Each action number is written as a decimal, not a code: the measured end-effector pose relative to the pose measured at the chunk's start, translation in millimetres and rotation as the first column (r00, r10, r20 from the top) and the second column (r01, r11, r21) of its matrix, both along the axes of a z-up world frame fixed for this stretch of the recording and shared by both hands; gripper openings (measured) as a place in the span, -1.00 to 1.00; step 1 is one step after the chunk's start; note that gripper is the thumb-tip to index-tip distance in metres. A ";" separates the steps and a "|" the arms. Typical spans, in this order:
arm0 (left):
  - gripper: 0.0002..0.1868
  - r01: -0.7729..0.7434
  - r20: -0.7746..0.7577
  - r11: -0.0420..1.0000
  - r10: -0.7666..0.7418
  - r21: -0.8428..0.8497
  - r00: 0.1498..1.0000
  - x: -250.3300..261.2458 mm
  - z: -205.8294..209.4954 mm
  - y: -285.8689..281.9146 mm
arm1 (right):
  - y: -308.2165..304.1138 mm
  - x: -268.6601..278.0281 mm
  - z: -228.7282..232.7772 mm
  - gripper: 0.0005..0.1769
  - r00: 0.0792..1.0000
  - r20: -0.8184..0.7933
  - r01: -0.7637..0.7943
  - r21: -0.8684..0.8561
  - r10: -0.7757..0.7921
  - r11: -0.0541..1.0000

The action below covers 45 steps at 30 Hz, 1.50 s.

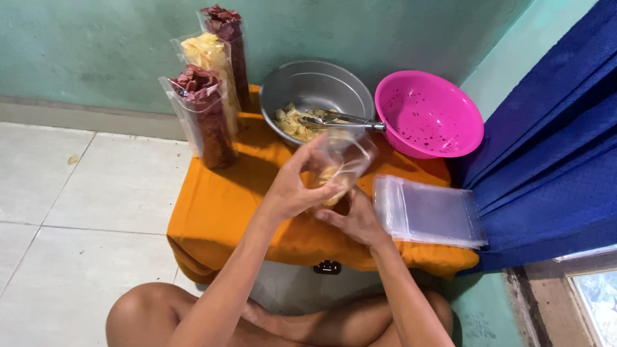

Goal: Transfer snacks from a bowl into a plastic bag using tongs.

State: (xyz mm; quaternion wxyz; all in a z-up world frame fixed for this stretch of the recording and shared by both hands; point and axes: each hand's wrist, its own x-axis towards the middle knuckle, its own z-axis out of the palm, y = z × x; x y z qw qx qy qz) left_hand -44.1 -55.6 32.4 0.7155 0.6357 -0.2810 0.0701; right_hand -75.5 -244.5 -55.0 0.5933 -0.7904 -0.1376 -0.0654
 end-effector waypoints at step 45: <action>0.14 -0.163 -0.099 0.965 0.187 0.207 0.977 -27.7 -19.3 79.8 | 84.7 -30.0 95.9 -0.61 0.995 0.033 0.093 0.148 -0.099 0.985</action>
